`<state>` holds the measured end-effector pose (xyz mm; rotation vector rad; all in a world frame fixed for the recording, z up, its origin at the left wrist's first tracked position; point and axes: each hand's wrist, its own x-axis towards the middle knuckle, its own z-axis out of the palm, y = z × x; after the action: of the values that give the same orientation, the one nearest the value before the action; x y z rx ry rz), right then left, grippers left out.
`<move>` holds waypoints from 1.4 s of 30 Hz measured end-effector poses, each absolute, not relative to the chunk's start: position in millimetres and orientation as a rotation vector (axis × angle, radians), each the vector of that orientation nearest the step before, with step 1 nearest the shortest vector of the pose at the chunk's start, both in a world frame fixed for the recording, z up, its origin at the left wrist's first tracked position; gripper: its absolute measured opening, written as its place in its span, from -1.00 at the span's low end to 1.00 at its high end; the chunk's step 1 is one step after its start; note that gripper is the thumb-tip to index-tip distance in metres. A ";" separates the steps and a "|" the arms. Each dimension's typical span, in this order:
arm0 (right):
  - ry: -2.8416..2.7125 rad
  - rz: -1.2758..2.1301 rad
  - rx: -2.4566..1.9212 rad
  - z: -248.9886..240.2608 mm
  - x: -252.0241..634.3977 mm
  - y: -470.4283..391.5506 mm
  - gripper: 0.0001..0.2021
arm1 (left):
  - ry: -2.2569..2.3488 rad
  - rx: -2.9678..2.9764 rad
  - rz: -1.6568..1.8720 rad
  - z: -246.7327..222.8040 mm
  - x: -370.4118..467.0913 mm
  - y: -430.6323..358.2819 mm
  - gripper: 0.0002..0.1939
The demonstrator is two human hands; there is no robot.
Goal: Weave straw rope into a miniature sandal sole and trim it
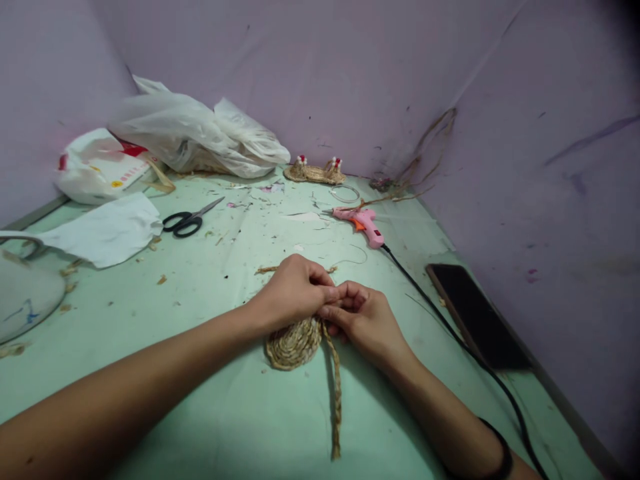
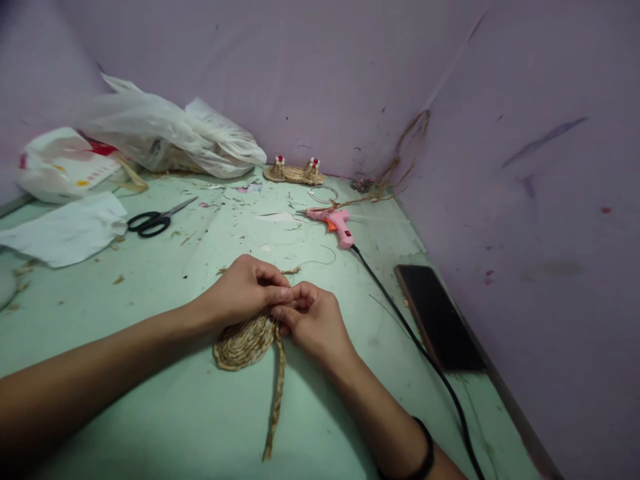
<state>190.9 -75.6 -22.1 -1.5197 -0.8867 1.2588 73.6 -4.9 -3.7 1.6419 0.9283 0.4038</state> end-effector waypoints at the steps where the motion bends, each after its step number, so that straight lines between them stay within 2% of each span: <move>1: -0.872 1.269 -1.506 -22.5 191.0 -75.7 -0.74 | 0.942 1.592 0.424 -3.0 73.8 -4.4 -0.86; 6: -0.836 1.294 -1.451 -24.5 191.8 -75.7 -0.63 | 1.022 1.494 0.436 6.6 68.1 1.1 -0.92; 13: -0.880 1.279 -1.543 -20.8 191.1 -75.5 -0.84 | 0.940 1.579 0.351 21.9 59.1 7.3 -0.92; 21: -0.884 1.283 -1.510 -19.8 190.6 -75.1 -0.86 | 0.742 1.739 0.107 27.4 50.7 11.9 -0.93; 25: -0.984 1.231 -1.527 -20.3 191.4 -77.0 -0.89 | 0.713 1.804 0.191 26.4 60.7 2.0 -0.91; 28: -1.093 1.120 -1.531 -23.1 193.6 -80.2 -0.84 | 0.697 1.893 0.216 24.7 70.6 -8.6 -0.89; 33: -1.275 0.938 -1.455 -26.2 195.3 -83.9 -0.86 | 0.494 1.958 0.292 26.6 75.3 -13.8 -0.88; 37: -1.119 1.105 -1.465 -24.6 192.2 -82.7 -0.95 | 0.795 1.749 0.494 24.8 68.9 -1.6 -0.89; 40: -1.013 1.185 -1.469 -24.9 191.0 -80.2 -0.92 | 0.927 1.651 0.418 17.4 63.9 4.8 -0.90; 42: -1.003 1.196 -1.457 -26.9 191.2 -79.0 -0.91 | 0.896 1.681 0.345 12.7 63.0 3.5 -0.82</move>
<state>191.2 -79.0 -26.9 -1.4569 -1.0032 1.1965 63.0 3.5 12.7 1.6808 0.8964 0.3448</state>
